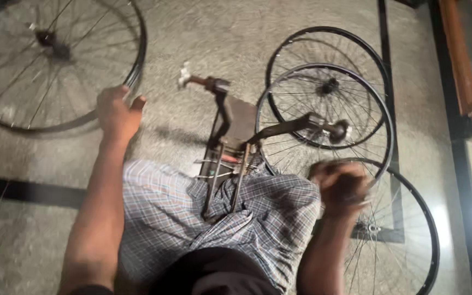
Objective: The person sits on the floor and uses a wrench to tighten the axle nuts on a bicycle wheel mounted in a truing stand. They spin the wheel to check alignment, then remove it and repeat the process with another wheel.
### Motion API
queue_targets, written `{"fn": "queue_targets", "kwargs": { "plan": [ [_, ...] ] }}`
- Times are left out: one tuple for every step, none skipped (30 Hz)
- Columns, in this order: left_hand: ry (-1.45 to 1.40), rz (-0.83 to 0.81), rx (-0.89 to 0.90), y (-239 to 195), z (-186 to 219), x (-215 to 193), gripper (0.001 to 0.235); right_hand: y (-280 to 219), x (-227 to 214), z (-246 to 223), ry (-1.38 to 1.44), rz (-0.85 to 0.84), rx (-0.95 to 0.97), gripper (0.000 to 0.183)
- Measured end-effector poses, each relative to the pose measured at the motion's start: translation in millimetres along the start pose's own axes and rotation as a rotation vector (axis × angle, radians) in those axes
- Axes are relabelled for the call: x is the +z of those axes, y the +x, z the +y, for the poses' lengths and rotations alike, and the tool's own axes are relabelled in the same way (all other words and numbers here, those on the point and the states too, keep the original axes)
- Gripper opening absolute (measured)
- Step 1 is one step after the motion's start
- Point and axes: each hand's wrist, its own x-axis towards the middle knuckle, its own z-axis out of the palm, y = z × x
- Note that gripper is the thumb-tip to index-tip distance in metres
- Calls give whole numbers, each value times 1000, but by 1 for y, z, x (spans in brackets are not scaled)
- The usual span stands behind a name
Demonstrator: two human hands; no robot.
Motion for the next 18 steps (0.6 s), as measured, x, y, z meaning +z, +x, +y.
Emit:
{"fn": "queue_targets", "kwargs": {
  "plan": [
    [42,-54,-36,-4,-11,2,46,-4,10,20,-20,-138,77,58],
    [83,-108,-72,-6,-20,7,49,-14,27,40,-29,-139,168,57],
    [126,-150,-106,-4,-31,10,53,-21,43,61,-295,-199,167,55],
    [196,-160,-111,-5,-40,13,53,-27,59,77,-442,-195,288,52],
    [264,-174,-114,-4,-47,17,52,-33,75,90,-593,-187,405,50],
    [333,-189,-117,-7,-56,19,52,-34,90,102,-553,-169,469,51],
    [362,-203,-131,-8,-63,21,53,-34,102,113,-517,-149,524,53],
    [390,-217,-146,-8,-70,23,53,-30,112,123,-481,-129,579,55],
    [413,-239,-158,-11,-76,26,54,-28,120,131,-518,-115,574,54],
    [402,-304,-174,-14,-81,28,48,-25,127,138,-555,-100,568,53],
    [389,-368,-186,-17,-86,29,42,-22,131,144,-593,-83,560,52],
    [374,-432,-199,-19,-90,29,37,-19,133,148,-519,-55,588,52],
    [385,-487,-199,-21,-93,28,35,-16,135,152,-446,-24,616,52],
    [396,-542,-199,-23,-95,27,34,-15,135,155,-373,7,643,53],
    [405,-601,-201,-29,-94,25,33,-16,136,156,-357,7,634,52],
    [355,-619,-162,-37,-92,21,34,-16,136,158,-341,6,625,52],
    [309,-633,-118,-41,-92,14,36,-16,137,161,-322,6,611,51],
    [263,-647,-74,-46,-89,8,38,-15,138,163,-301,34,624,51]
  ]
}}
